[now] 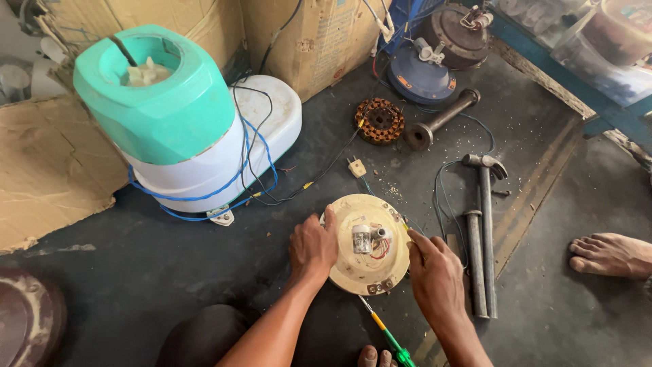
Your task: The person sits on the floor of a repair workshop and works on the round base plate of a fan motor, using a screwdriver to loosen and turn screws on the plate while holding it steady with the other hand. They continue working the screws and repositioning the plate on the floor throughout the episode.
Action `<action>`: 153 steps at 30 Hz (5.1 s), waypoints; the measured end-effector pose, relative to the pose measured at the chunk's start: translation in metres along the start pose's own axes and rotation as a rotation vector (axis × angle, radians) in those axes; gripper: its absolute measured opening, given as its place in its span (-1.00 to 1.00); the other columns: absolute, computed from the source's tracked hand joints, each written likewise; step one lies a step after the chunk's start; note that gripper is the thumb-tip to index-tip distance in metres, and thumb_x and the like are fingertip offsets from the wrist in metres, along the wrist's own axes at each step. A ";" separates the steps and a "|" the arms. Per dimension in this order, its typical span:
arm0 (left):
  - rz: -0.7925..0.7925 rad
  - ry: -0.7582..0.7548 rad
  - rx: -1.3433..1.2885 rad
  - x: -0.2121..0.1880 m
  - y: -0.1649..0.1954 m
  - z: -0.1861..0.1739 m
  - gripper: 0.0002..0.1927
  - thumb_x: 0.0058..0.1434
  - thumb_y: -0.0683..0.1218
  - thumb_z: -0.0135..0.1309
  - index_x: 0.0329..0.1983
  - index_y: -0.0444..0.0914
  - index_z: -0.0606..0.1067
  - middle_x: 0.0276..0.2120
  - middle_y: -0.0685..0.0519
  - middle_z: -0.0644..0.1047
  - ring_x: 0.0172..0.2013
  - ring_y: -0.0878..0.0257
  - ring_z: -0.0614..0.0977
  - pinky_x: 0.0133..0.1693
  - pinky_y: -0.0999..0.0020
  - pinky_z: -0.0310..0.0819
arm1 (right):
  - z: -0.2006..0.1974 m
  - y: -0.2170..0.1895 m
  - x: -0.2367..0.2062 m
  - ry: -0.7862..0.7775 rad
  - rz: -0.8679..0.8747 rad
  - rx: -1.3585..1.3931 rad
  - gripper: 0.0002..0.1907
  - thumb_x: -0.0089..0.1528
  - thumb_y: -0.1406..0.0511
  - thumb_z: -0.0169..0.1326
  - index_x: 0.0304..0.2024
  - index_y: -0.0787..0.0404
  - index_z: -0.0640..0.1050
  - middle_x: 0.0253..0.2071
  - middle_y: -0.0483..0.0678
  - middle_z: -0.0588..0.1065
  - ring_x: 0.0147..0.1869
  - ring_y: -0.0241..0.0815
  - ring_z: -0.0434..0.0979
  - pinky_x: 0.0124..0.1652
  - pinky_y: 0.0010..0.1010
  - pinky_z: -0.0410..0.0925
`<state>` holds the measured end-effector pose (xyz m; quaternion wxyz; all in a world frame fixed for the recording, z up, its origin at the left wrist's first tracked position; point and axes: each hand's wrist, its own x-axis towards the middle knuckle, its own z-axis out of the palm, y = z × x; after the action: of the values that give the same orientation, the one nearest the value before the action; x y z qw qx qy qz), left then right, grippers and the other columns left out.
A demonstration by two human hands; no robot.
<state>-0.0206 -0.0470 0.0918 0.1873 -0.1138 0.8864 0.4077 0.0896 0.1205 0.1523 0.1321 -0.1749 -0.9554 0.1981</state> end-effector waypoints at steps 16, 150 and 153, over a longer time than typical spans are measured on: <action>0.119 0.025 -0.010 0.004 -0.007 -0.003 -0.35 0.39 0.28 -0.22 -0.16 -0.35 0.61 -0.14 -0.35 0.60 -0.06 -0.32 0.61 0.02 -0.11 0.50 | 0.008 -0.015 0.010 0.037 0.044 0.024 -0.72 0.27 0.29 0.07 -0.03 0.26 0.65 -0.20 0.17 0.57 -0.15 0.21 0.57 -0.11 -0.08 0.38; 0.083 -0.028 0.045 0.008 0.042 -0.046 -0.34 0.31 0.35 -0.17 -0.07 -0.28 0.62 -0.13 -0.30 0.61 -0.01 -0.25 0.60 0.07 -0.08 0.44 | -0.053 -0.006 0.082 -0.202 0.062 -0.086 -0.54 0.17 0.24 0.16 0.12 0.20 0.61 -0.14 0.23 0.60 -0.12 0.15 0.63 -0.09 -0.12 0.40; 0.080 -0.040 0.040 0.008 0.044 -0.047 -0.34 0.32 0.35 -0.18 -0.08 -0.27 0.63 -0.14 -0.29 0.62 -0.01 -0.24 0.61 0.09 -0.06 0.44 | -0.070 -0.027 0.061 -0.299 0.363 -0.106 -0.57 0.30 0.19 0.05 0.23 0.01 0.57 -0.20 0.24 0.65 -0.23 0.09 0.66 -0.09 -0.13 0.45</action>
<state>-0.0544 -0.0557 0.1466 0.1908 -0.0666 0.8942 0.3994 0.0489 0.1439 0.2369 -0.0580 -0.3190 -0.9263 0.1919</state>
